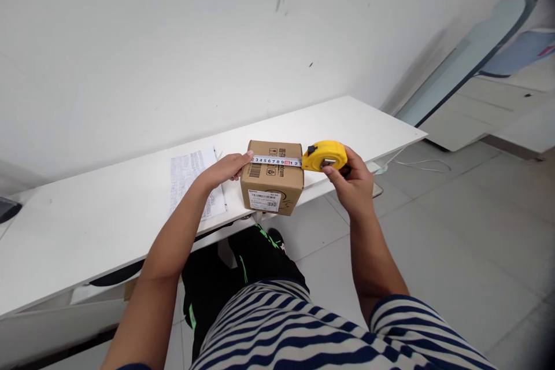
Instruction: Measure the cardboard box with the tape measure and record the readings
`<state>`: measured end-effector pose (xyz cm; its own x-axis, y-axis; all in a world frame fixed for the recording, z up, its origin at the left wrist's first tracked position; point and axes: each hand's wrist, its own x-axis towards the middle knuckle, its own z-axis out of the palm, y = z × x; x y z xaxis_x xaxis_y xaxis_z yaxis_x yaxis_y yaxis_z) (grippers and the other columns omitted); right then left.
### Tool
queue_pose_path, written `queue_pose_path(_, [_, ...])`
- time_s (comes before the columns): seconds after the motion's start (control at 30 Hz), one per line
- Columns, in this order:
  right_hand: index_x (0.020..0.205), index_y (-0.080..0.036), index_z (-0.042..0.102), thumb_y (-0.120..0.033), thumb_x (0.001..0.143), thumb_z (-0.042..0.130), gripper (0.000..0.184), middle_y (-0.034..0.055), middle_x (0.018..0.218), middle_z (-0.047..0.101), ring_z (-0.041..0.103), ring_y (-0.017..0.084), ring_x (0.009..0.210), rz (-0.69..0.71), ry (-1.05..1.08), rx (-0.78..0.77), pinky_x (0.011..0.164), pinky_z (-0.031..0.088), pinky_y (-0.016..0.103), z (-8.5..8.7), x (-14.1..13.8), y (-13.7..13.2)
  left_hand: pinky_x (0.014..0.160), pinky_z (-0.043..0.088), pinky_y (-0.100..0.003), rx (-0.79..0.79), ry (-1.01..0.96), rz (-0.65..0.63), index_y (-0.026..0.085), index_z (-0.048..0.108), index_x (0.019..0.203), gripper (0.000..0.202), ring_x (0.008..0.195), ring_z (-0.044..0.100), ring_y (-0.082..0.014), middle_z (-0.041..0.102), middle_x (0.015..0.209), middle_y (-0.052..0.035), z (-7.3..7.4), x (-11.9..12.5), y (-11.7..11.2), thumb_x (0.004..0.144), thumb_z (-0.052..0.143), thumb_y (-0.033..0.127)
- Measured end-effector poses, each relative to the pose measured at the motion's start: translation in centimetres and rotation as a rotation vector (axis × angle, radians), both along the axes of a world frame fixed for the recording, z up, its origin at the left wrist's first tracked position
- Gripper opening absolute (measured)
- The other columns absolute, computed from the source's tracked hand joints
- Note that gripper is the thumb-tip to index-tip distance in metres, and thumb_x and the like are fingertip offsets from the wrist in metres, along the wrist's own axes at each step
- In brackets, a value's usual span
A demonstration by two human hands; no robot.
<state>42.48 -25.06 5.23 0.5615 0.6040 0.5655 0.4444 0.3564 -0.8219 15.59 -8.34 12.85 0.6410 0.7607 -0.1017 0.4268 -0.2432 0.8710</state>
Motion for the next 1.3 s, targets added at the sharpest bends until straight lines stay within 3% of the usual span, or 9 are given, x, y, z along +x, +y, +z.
queue_pose_path(0.27, [0.123,-0.028,0.070,-0.051,0.071,0.088,0.060,-0.0005,0.097,0.072,0.059,0.010,0.065,-0.075,0.092,0.158,0.057,0.052,0.024,0.4,1.6,0.6,0.068,0.043,-0.029,0.105,-0.053,0.305,0.021,0.048,0.068,0.039,0.061,0.048,-0.0126,0.055,0.066,-0.0011,2.7,-0.9,0.3,0.098,0.052,0.046])
queue_pose_path(0.4, [0.119,-0.027,0.070,-0.053,0.071,0.088,0.057,0.0016,0.103,0.072,0.063,0.012,0.070,-0.083,0.080,0.109,0.058,0.055,0.026,-0.1,1.0,0.5,0.087,0.054,-0.035,0.206,-0.041,0.251,0.021,0.061,0.105,0.045,0.095,0.067,-0.0209,0.072,0.111,-0.0108,3.5,-1.0,-2.5,0.098,0.046,0.063])
queue_pose_path(0.5, [0.116,-0.027,0.069,-0.052,0.073,0.086,0.053,0.0003,0.097,0.071,0.064,0.012,0.067,-0.047,0.130,0.027,0.058,0.057,0.026,-1.1,-0.9,0.8,0.110,0.050,-0.047,0.405,0.111,0.042,0.027,0.049,0.145,0.074,0.140,0.052,-0.0321,0.051,0.158,-0.0143,2.6,-0.3,-5.6,0.089,0.055,0.075])
queue_pose_path(0.6, [0.117,-0.026,0.064,-0.054,0.076,0.083,0.053,-0.0016,0.095,0.069,0.061,0.009,0.056,-0.016,0.244,0.034,0.052,0.056,0.025,-1.7,-2.5,1.0,0.126,0.035,-0.055,0.659,0.338,-0.130,0.028,0.046,0.154,0.087,0.158,0.028,-0.0379,0.036,0.171,-0.0104,1.1,1.0,-7.6,0.083,0.064,0.075])
queue_pose_path(0.8, [0.119,-0.031,0.049,-0.063,0.082,0.075,0.055,-0.0021,0.101,0.060,0.068,0.012,0.067,0.000,0.367,0.257,0.061,0.064,0.032,-0.6,-4.8,0.8,0.116,0.041,-0.059,0.812,0.484,0.144,0.024,0.046,0.156,0.065,0.155,0.032,-0.0407,0.040,0.168,-0.0148,-0.6,3.7,-8.9,0.100,0.049,0.057])
queue_pose_path(0.93, [0.121,-0.034,0.045,-0.062,0.086,0.071,0.052,0.0005,0.110,0.058,0.069,0.015,0.074,0.012,0.376,0.330,0.064,0.066,0.037,-0.2,-7.9,0.3,0.122,0.027,-0.062,0.766,0.221,0.255,0.024,0.059,0.141,0.056,0.155,0.029,-0.0435,0.051,0.159,-0.0159,0.5,3.9,-10.2,0.096,0.054,0.058])
queue_pose_path(1.07, [0.129,-0.036,0.041,-0.071,0.088,0.063,0.057,0.0044,0.115,0.057,0.068,0.019,0.082,0.048,0.332,0.316,0.071,0.066,0.041,-0.5,-10.9,0.2,0.103,0.047,-0.048,0.525,-0.022,0.143,0.023,0.066,0.105,0.041,0.114,0.063,-0.0305,0.073,0.112,-0.0125,1.8,2.6,-11.2,0.099,0.047,0.059])
queue_pose_path(1.2, [0.134,-0.033,0.044,-0.070,0.087,0.065,0.064,0.0076,0.118,0.058,0.068,0.023,0.103,0.034,0.229,0.351,0.088,0.064,0.043,-0.5,-12.3,0.2,0.068,0.050,-0.031,0.027,-0.225,-0.072,0.022,0.056,0.086,0.046,0.067,0.057,-0.0144,0.061,0.073,-0.0022,2.8,1.5,-10.7,0.094,0.053,0.067])
queue_pose_path(1.3, [0.133,-0.032,0.050,-0.061,0.087,0.071,0.059,0.0081,0.120,0.061,0.070,0.025,0.105,0.060,0.187,0.372,0.092,0.063,0.047,-0.1,-12.2,-0.2,0.058,0.043,-0.026,-0.104,-0.232,-0.090,0.021,0.052,0.079,0.045,0.057,0.047,-0.0091,0.052,0.064,0.0021,4.4,1.2,-8.7,0.087,0.069,0.062])
